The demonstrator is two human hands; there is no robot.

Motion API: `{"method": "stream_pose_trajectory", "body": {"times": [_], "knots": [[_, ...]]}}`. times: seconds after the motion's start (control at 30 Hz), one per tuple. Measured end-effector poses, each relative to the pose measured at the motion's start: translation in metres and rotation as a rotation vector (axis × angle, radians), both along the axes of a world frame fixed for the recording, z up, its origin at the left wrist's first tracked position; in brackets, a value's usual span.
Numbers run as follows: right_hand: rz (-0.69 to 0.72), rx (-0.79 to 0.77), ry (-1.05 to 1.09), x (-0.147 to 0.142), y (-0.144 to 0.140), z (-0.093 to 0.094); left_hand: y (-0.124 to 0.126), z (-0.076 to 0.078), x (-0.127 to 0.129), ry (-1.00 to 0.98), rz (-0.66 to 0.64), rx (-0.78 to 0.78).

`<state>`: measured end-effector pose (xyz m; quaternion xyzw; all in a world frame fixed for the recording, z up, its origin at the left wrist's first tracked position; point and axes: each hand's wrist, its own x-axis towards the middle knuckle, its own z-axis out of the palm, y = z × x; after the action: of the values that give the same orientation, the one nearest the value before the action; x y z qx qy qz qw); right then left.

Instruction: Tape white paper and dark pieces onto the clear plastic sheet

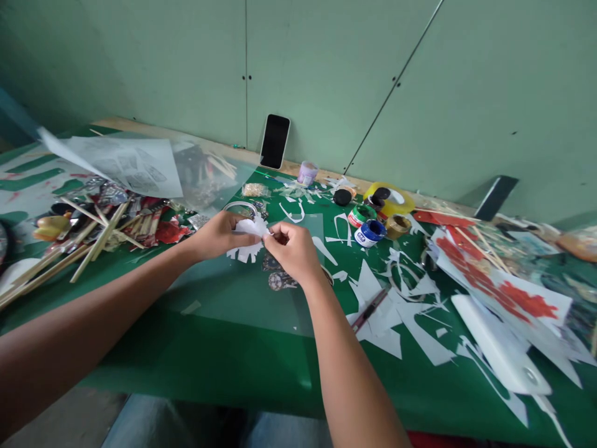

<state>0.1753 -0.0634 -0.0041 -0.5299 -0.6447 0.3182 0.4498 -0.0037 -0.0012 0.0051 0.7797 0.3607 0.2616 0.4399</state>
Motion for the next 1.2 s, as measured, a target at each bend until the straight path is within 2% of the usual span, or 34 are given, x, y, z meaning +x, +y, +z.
{"method": "stream_pose_trajectory", "body": {"times": [0.33, 0.67, 0.73, 0.83, 0.93, 1.03, 1.2], "knots": [[-0.027, -0.016, 0.021, -0.0003, 0.0022, -0.0023, -0.0014, -0.0015, 0.0002, -0.050, -0.022, -0.065], [0.015, -0.012, 0.039, 0.0033, 0.0038, -0.0039, 0.0018, -0.0041, 0.0003, -0.091, 0.010, -0.118], [-0.045, 0.064, 0.037, 0.0018, 0.0031, -0.0035, 0.0025, -0.0050, 0.0005, -0.080, 0.043, -0.103], [-0.203, 0.303, -0.018, -0.0010, 0.0002, -0.0016, 0.0033, -0.0058, 0.0009, -0.061, 0.085, -0.076], [-0.222, 0.454, -0.147, -0.0032, -0.0027, -0.0006, 0.0034, -0.0062, 0.0012, -0.069, 0.103, -0.034], [-0.183, 0.422, -0.210, -0.0044, -0.0031, -0.0013, 0.0031, -0.0065, 0.0015, -0.102, 0.095, -0.007], [-0.170, 0.298, -0.191, -0.0041, -0.0018, -0.0016, 0.0026, -0.0068, 0.0015, -0.127, 0.040, -0.024]]}}
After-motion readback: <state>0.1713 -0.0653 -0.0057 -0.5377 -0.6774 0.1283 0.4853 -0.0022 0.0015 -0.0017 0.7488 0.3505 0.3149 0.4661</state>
